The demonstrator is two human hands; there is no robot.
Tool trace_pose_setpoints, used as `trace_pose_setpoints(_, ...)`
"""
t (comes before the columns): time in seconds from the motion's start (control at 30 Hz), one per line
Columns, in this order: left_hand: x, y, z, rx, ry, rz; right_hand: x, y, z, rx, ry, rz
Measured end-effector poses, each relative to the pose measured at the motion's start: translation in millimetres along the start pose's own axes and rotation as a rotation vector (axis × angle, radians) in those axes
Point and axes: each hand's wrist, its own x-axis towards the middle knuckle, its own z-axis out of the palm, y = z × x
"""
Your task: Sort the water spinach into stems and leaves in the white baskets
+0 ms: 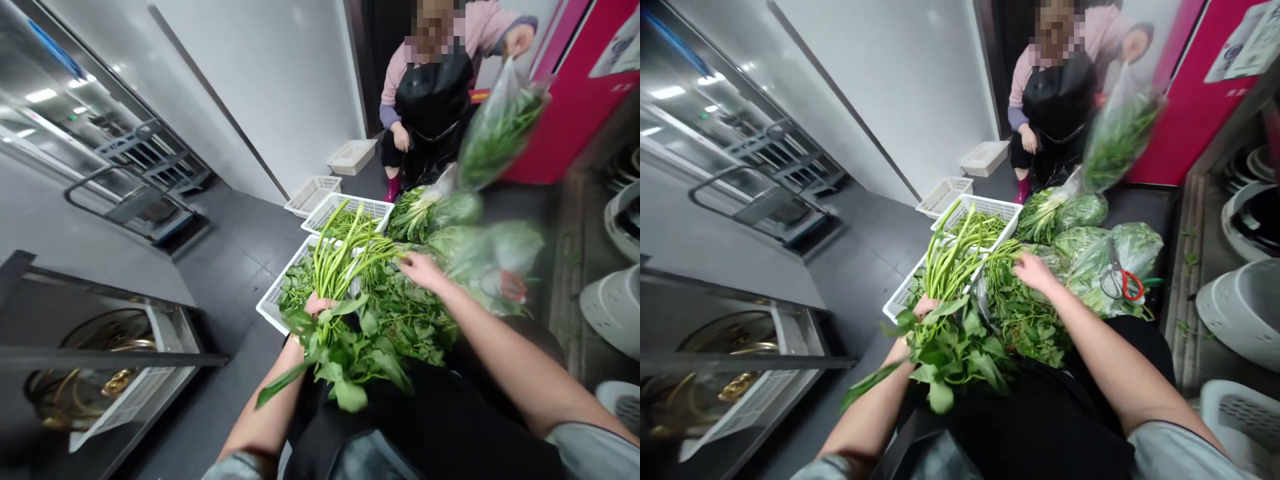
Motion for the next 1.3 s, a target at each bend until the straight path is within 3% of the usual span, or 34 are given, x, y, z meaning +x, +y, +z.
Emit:
trace_pose_setpoints(0.1, 0, 5, 14.1, -0.283, -0.069, -0.057, -6, -48, 30, 0.626, -0.261, 0.086)
trace_pose_setpoints(0.17, 0, 7, 20.5, -0.452, -0.080, -0.101, -17, -69, 55, 0.903, -0.263, 0.107)
trace_pose_setpoints(0.23, 0, 8, 23.1, -0.506, -0.073, -0.121, -27, -79, 71, 0.955, -0.229, 0.116)
trace_pose_setpoints(0.4, 9, 7, 31.2, -0.555, -0.141, -0.166, -27, -76, 65, 0.499, -0.144, 0.051)
trace_pose_setpoints(0.5, 24, 13, 55.0, -0.419, -0.028, -0.162, -15, -78, 63, 0.385, -0.107, 0.003)
trace_pose_setpoints(0.57, 34, 21, 70.2, -0.249, 0.082, -0.113, -6, -81, 67, 0.393, -0.034, 0.069)
trace_pose_setpoints(0.63, 38, 27, 72.2, -0.117, 0.094, -0.020, 2, -79, 65, 0.412, 0.046, 0.125)
trace_pose_setpoints(0.73, 35, 25, 42.9, -0.081, -0.121, 0.038, 6, -65, 46, 0.408, 0.017, 0.134)
trace_pose_setpoints(0.8, 36, 17, 15.3, -0.165, -0.245, -0.086, 4, -51, 30, 0.327, -0.064, 0.142)
trace_pose_setpoints(0.87, 42, 8, -0.9, -0.083, -0.170, -0.296, 2, -39, 24, 0.222, -0.138, 0.173)
trace_pose_setpoints(0.9, 48, 5, -1.7, -0.064, -0.154, -0.331, 1, -35, 25, 0.176, -0.166, 0.185)
trace_pose_setpoints(0.97, 59, 7, 10.8, -0.156, -0.116, -0.363, 0, -33, 36, 0.103, -0.218, 0.181)
trace_pose_setpoints(1.03, 70, 16, 35.1, -0.451, -0.074, -0.342, -2, -38, 50, 0.026, -0.263, 0.145)
trace_pose_setpoints(1.17, 78, 35, 77.9, -0.961, 0.188, -0.246, -14, -58, 52, -0.090, -0.338, 0.053)
trace_pose_setpoints(1.23, 75, 39, 87.4, -0.995, 0.250, -0.240, -21, -69, 39, -0.265, -0.348, 0.057)
trace_pose_setpoints(1.3, 69, 41, 91.5, -0.897, 0.303, -0.219, -27, -79, 24, -0.489, -0.228, 0.055)
